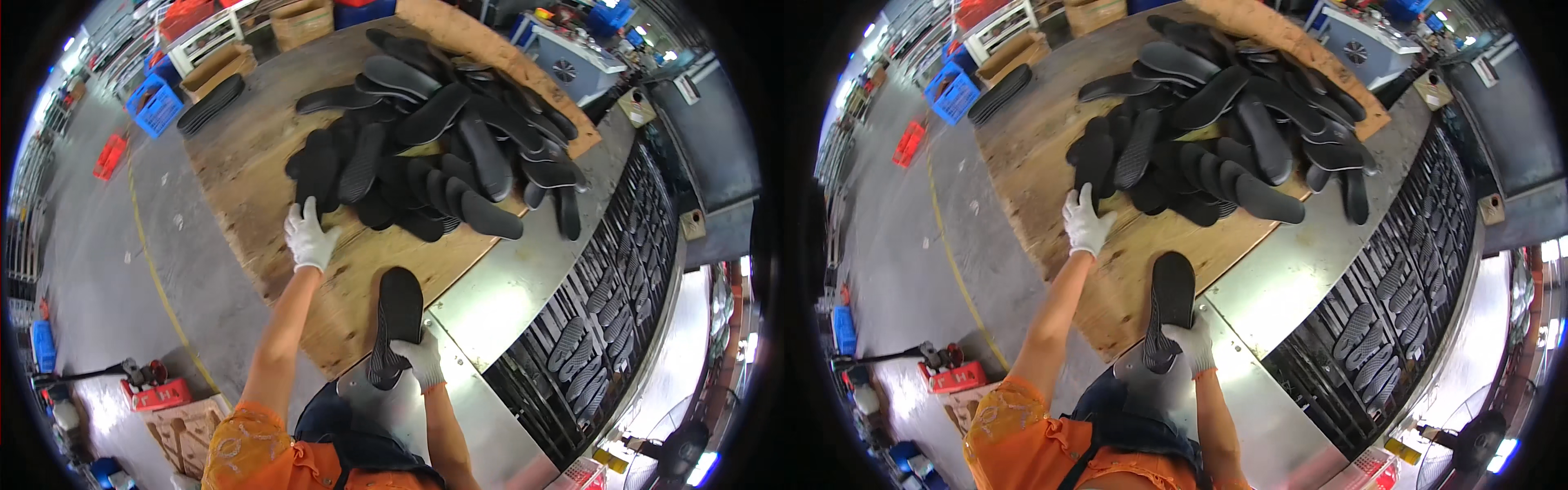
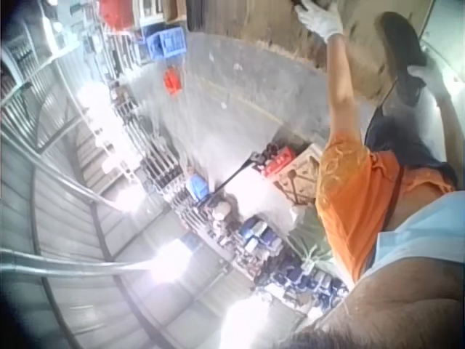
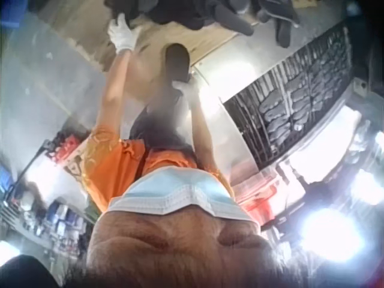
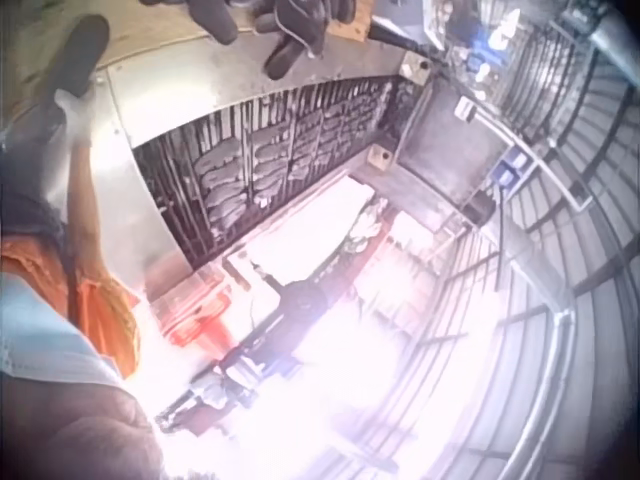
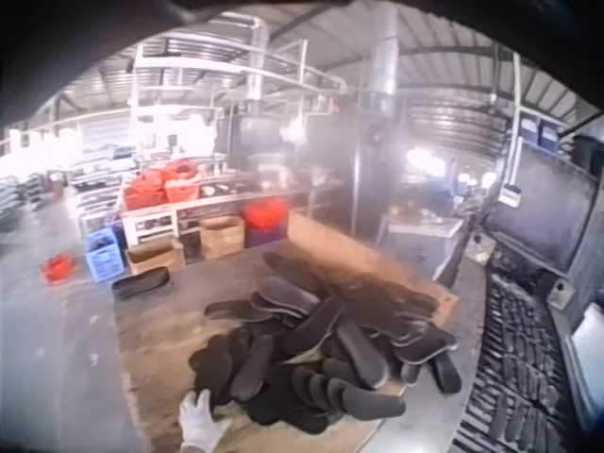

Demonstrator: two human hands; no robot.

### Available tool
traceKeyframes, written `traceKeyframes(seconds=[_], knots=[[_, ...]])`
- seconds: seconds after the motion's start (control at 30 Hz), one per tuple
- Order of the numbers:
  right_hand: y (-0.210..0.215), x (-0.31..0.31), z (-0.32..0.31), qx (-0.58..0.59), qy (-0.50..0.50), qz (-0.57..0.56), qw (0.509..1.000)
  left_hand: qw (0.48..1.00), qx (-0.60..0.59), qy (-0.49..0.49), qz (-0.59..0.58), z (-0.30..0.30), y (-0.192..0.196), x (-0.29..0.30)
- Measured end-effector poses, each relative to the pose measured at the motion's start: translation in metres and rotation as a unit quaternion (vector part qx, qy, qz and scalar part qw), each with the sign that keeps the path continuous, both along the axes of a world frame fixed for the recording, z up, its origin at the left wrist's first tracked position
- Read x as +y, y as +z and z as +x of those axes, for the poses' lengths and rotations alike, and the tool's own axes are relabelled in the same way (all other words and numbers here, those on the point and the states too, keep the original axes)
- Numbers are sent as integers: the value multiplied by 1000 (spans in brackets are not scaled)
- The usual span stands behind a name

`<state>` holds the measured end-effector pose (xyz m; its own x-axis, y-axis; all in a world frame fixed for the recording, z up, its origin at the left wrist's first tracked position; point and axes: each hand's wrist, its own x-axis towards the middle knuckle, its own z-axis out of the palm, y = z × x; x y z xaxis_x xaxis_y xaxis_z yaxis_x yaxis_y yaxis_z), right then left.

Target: The person picks black slipper soles from a wooden table and places them onto a moving conveyor belt. They handle the soles in pairs, arranging them in rows on the belt. The person also handles a red plastic bag at the start and later arranges slipper uppers on the table.

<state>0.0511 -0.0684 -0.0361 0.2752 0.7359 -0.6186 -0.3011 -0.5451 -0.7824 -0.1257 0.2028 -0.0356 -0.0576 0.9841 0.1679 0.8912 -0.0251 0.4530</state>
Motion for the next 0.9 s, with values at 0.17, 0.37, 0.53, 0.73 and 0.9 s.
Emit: traceKeyframes(seconds=[0.17,0.37,0.53,0.73,0.9], knots=[[4,-38,23,54,-85,22,995,993,6,3,-118,10,15,21],[4,-59,27,213,-175,120,954,854,-482,1,-196,-35,-9,-49],[-2,-68,17,310,-148,117,932,655,-575,-105,-479,-49,3,-179],[-10,-77,8,274,-106,97,951,596,-600,-199,-496,-15,-6,-246],[17,-107,23,197,-103,214,951,670,-489,-293,-475,4,0,-246]])
